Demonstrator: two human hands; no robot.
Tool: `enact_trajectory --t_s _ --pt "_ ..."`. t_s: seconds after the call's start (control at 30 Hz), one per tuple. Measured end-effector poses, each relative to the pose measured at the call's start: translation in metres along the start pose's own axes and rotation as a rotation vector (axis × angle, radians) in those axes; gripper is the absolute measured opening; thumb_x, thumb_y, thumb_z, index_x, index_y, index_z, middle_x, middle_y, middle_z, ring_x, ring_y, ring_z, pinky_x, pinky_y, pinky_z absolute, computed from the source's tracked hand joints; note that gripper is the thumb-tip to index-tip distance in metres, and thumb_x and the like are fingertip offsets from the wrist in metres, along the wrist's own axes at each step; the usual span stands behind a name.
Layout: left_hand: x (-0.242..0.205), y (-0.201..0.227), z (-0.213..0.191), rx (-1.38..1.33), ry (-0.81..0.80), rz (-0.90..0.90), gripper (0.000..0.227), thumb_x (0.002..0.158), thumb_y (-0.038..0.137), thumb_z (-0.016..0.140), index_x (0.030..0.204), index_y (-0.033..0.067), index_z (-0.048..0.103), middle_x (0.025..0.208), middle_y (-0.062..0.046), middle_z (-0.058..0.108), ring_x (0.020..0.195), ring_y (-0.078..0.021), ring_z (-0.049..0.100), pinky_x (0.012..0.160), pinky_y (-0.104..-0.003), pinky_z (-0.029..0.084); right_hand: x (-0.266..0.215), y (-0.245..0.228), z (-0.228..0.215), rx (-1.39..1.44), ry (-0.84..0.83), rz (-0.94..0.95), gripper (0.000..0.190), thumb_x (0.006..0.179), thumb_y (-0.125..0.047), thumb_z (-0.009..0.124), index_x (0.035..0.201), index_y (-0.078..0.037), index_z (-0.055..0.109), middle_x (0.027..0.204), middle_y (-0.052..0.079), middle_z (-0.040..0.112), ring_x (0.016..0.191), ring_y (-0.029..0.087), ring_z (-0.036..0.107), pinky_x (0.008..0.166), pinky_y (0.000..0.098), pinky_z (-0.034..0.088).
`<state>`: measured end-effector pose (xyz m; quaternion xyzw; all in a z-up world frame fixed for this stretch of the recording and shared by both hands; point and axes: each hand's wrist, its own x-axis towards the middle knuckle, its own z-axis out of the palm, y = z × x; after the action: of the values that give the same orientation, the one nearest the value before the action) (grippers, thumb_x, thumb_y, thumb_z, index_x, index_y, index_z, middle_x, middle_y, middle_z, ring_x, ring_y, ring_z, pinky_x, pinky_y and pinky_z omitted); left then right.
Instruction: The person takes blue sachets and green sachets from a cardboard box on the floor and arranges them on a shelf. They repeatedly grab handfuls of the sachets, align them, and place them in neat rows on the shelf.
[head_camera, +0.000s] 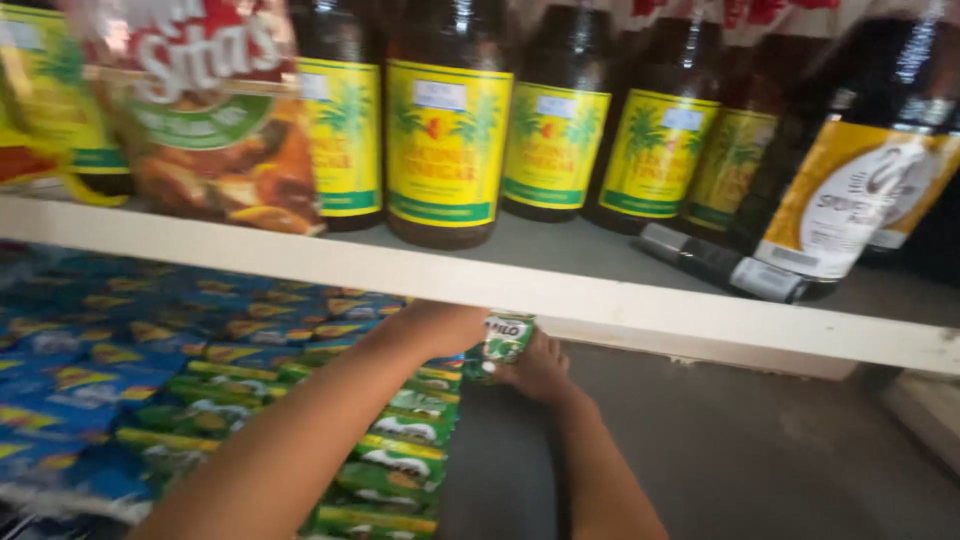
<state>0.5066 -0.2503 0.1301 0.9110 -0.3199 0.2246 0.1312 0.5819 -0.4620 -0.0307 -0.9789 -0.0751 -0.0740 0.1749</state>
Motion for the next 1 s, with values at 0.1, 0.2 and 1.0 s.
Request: enact_trajectory --t_s 0.1,0.2,1.0 --pt "-0.027 0.021 -0.042 0.030 -0.168 -0.022 0.036 0.087 0.016 0.063 0.121 0.0039 0.067 0.118 -0.026 0.068 0.114 -0.0412 0.066 0.100 -0.050 0.050 -0.007 -0.002 -0.012 0.081 -0.008 0.048 0.121 0.068 -0.056 0.093 0.160 -0.014 0.026 0.158 0.018 0.038 0.141 0.046 0.028 0.108 0.0620 0.028" --pt "-0.075 0.048 -0.093 -0.085 0.045 0.208 0.047 0.083 0.020 0.069 0.127 0.0035 0.063 0.115 -0.026 0.068 0.108 -0.0446 0.064 0.091 -0.053 0.050 0.004 0.035 -0.008 0.337 0.113 -0.107 0.114 0.055 -0.051 0.093 0.145 -0.007 0.038 0.136 0.013 0.063 0.129 0.030 0.061 0.108 0.0434 0.048" --pt "-0.615 0.225 0.155 -0.866 -0.591 -0.731 0.035 0.095 0.006 0.060 0.129 0.0084 0.053 0.125 -0.020 0.063 0.097 -0.0422 0.066 0.075 -0.048 0.055 -0.590 -0.045 0.294 0.092 -0.253 0.564 0.043 0.079 -0.024 0.079 0.111 0.002 0.065 0.121 0.026 0.061 0.118 0.045 0.051 0.096 0.0520 0.048"
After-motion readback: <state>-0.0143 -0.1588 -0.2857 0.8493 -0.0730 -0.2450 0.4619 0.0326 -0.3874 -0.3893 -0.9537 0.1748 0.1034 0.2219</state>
